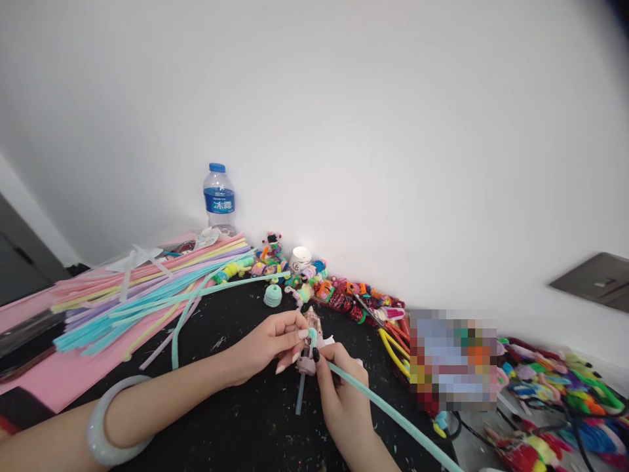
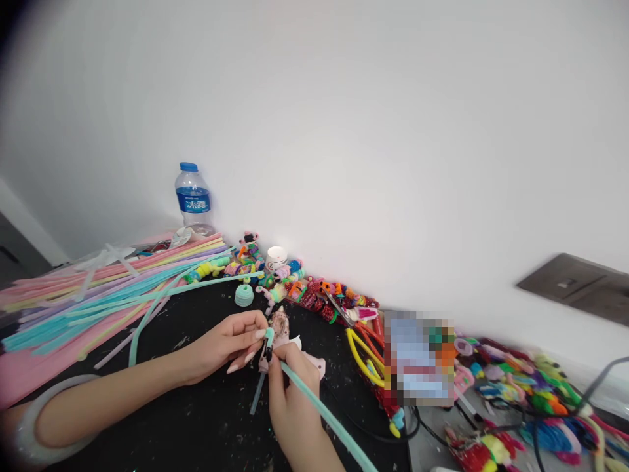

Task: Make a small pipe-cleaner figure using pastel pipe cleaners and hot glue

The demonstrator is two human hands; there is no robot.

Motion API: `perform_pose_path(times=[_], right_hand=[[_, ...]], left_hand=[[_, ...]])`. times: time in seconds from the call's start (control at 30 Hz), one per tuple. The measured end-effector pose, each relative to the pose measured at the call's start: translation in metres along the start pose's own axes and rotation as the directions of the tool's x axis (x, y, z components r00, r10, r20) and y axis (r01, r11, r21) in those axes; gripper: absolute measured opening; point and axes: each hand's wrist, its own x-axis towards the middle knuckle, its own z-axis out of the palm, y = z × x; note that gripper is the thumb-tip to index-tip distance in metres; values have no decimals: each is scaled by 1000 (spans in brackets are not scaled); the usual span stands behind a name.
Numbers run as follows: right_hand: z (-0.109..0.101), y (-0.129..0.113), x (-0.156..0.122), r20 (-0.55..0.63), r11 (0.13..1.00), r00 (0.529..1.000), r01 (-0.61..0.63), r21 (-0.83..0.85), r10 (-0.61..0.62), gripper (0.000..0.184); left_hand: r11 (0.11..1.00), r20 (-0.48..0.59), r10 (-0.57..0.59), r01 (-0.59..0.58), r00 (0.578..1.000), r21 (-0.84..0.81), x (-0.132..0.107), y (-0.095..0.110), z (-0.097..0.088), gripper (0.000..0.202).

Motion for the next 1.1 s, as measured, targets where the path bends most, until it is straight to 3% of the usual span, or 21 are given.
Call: perform_pose_path(times=[0.37, 0.6, 1.1], right_hand=[[3, 3, -4, 19, 997, 998, 55, 46, -56, 16], [4, 4, -5, 14, 991, 991, 131, -22, -131, 15], [8, 11, -6, -8, 990, 991, 133, -47, -134, 19]], left_hand=[[999, 33, 5, -7, 999, 54, -1, -3, 6, 22], [996, 47, 12, -16, 999, 83, -3, -6, 7, 22], [967, 109, 15, -43, 994, 252, -5, -2, 5, 25]])
